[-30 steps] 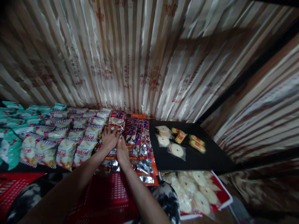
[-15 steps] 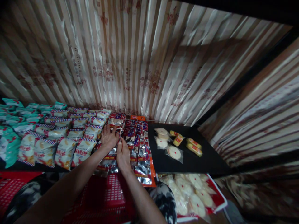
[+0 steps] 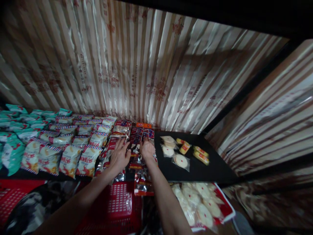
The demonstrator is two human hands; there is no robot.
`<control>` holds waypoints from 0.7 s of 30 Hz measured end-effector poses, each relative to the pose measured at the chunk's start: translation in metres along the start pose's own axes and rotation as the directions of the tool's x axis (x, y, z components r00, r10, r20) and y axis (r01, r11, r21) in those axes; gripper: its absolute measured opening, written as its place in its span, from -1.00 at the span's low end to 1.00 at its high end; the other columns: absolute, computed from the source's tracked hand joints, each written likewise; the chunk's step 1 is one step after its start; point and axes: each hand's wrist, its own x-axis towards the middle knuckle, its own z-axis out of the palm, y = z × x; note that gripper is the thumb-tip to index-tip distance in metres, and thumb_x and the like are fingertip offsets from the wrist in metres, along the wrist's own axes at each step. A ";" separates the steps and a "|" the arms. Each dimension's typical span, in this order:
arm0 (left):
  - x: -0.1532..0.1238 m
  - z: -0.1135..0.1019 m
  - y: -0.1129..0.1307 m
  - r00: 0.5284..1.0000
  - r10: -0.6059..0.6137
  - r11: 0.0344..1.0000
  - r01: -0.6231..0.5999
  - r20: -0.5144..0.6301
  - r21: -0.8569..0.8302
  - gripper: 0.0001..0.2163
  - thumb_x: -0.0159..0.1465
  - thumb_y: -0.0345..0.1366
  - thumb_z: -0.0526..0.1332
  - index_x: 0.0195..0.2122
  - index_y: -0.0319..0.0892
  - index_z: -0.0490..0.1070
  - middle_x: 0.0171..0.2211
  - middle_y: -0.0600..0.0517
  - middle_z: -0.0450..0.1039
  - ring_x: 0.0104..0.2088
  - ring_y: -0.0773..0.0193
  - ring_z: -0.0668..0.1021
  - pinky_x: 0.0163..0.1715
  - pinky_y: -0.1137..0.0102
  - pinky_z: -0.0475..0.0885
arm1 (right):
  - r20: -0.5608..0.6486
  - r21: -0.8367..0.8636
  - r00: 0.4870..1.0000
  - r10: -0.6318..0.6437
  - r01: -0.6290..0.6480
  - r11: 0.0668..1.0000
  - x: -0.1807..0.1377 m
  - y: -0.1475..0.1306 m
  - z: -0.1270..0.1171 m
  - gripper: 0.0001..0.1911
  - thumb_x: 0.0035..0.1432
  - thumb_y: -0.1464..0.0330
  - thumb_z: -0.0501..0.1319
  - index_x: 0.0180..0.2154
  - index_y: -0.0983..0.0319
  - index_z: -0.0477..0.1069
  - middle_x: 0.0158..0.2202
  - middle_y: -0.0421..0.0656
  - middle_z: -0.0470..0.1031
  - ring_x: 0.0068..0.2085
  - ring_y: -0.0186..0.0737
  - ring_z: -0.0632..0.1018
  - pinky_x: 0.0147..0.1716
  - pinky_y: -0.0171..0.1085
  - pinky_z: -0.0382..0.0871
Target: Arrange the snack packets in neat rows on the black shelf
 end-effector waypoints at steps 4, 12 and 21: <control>-0.020 -0.004 0.001 0.998 0.050 0.995 -0.046 0.045 -0.090 -0.65 0.21 -0.38 0.01 0.02 -0.21 0.35 0.21 -0.05 0.14 0.26 0.13 0.06 0.20 0.24 0.13 | 0.067 -0.095 0.997 -0.043 0.049 0.994 0.008 -0.006 -0.001 -0.60 0.17 0.22 0.06 0.01 0.23 0.29 -0.16 0.05 0.52 -0.12 -0.03 0.53 -0.20 -0.15 0.35; -0.030 -0.006 -0.004 0.998 0.037 0.986 -0.029 0.046 -0.163 -0.67 0.21 -0.40 0.01 -0.03 -0.23 0.40 0.18 -0.07 0.20 0.23 0.15 0.15 0.21 0.25 0.14 | 0.112 -0.081 0.994 -0.005 0.014 0.997 0.010 -0.005 -0.005 -0.64 0.16 0.28 0.06 -0.03 0.26 0.34 -0.16 0.06 0.52 -0.07 -0.06 0.51 -0.17 -0.20 0.35; -0.042 0.010 -0.008 0.998 0.067 0.973 -0.065 -0.001 -0.222 -0.68 0.17 -0.44 0.04 -0.07 -0.25 0.41 0.14 -0.15 0.24 0.19 0.09 0.24 0.16 0.16 0.22 | 0.124 -0.087 0.992 0.026 -0.015 0.996 0.014 -0.009 0.007 -0.55 0.06 0.21 0.19 -0.05 0.31 0.34 -0.16 0.10 0.52 -0.11 -0.02 0.53 -0.19 -0.18 0.36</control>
